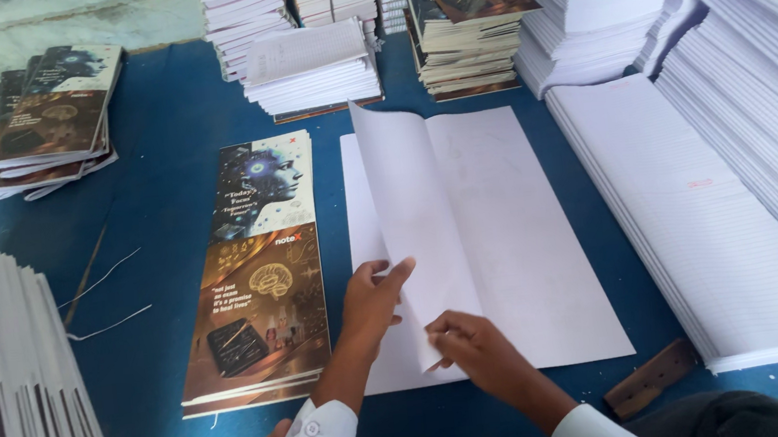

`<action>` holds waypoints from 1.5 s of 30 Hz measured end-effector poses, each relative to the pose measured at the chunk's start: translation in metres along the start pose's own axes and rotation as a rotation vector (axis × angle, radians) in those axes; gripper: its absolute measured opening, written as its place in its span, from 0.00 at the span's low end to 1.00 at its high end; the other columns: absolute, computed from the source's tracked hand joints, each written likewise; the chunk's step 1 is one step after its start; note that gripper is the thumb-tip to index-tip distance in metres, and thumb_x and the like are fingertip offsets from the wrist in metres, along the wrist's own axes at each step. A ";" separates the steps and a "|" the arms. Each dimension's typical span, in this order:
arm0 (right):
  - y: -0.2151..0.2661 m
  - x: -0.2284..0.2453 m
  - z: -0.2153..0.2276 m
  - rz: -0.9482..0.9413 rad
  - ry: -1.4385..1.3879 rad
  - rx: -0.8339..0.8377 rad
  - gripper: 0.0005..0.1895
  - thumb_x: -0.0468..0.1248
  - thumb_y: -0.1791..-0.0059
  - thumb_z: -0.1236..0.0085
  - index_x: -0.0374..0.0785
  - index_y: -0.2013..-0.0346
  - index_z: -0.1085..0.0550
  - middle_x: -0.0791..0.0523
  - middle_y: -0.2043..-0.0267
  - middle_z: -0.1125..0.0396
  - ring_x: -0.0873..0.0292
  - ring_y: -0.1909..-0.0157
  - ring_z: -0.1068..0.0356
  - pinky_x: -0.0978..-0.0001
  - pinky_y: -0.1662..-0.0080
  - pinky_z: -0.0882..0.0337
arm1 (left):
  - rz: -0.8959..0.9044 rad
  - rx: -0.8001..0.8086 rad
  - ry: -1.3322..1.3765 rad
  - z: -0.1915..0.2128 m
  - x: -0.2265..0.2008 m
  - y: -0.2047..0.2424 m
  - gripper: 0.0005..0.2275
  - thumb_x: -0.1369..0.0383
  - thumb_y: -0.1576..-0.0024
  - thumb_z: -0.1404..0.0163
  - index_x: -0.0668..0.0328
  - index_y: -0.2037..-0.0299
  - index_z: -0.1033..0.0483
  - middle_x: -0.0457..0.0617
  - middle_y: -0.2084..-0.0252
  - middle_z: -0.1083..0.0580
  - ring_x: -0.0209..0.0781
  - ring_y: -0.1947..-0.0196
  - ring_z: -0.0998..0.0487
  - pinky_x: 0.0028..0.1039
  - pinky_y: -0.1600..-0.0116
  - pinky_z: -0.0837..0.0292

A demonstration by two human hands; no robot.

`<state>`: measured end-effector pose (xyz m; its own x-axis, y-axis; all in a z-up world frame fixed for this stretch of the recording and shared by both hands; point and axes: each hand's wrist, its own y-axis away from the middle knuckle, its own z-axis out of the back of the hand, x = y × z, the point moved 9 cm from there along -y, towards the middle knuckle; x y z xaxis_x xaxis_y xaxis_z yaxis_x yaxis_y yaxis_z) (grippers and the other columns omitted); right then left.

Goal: The person inserts a printed index sheet into a blank folded paper cover, then places a printed front cover over it to form a notebook. They repeat this process for several units, stacking the completed notebooks on the left.

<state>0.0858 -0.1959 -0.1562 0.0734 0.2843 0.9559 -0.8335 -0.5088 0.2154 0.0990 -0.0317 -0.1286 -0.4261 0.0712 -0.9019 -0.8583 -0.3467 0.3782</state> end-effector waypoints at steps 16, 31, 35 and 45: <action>-0.004 0.052 0.088 0.038 0.468 -0.129 0.13 0.42 0.51 0.42 0.41 0.54 0.23 0.53 0.57 0.22 0.58 0.57 0.19 0.64 0.55 0.19 | -0.038 -0.185 -0.156 0.042 0.005 -0.017 0.28 0.68 0.52 0.48 0.60 0.37 0.31 0.54 0.63 0.22 0.43 0.64 0.20 0.33 0.56 0.26; 0.022 0.021 0.244 -0.245 0.747 -0.427 0.22 0.49 0.53 0.36 0.40 0.49 0.22 0.50 0.49 0.25 0.51 0.47 0.25 0.57 0.47 0.24 | 0.022 -0.185 -0.147 0.055 0.003 -0.012 0.26 0.69 0.54 0.49 0.66 0.42 0.27 0.55 0.66 0.22 0.43 0.67 0.22 0.33 0.59 0.27; 0.025 0.001 0.269 -0.322 0.765 -0.511 0.24 0.48 0.54 0.36 0.41 0.46 0.23 0.50 0.47 0.26 0.49 0.46 0.25 0.55 0.47 0.23 | 0.020 -0.135 -0.137 0.048 0.005 -0.013 0.25 0.70 0.52 0.49 0.66 0.42 0.27 0.57 0.63 0.22 0.43 0.67 0.21 0.33 0.59 0.26; 0.040 -0.043 0.327 -0.584 0.962 -0.641 0.26 0.44 0.55 0.30 0.45 0.43 0.24 0.51 0.42 0.29 0.50 0.44 0.26 0.55 0.43 0.25 | -0.136 -0.153 -0.062 0.048 0.005 -0.027 0.21 0.71 0.47 0.46 0.69 0.42 0.27 0.56 0.56 0.21 0.41 0.60 0.21 0.29 0.54 0.26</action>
<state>0.2283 -0.4941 -0.1236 0.3151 0.9339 0.1688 -0.9437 0.2893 0.1605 0.1062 0.0230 -0.1331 -0.3297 0.1827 -0.9262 -0.8578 -0.4677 0.2131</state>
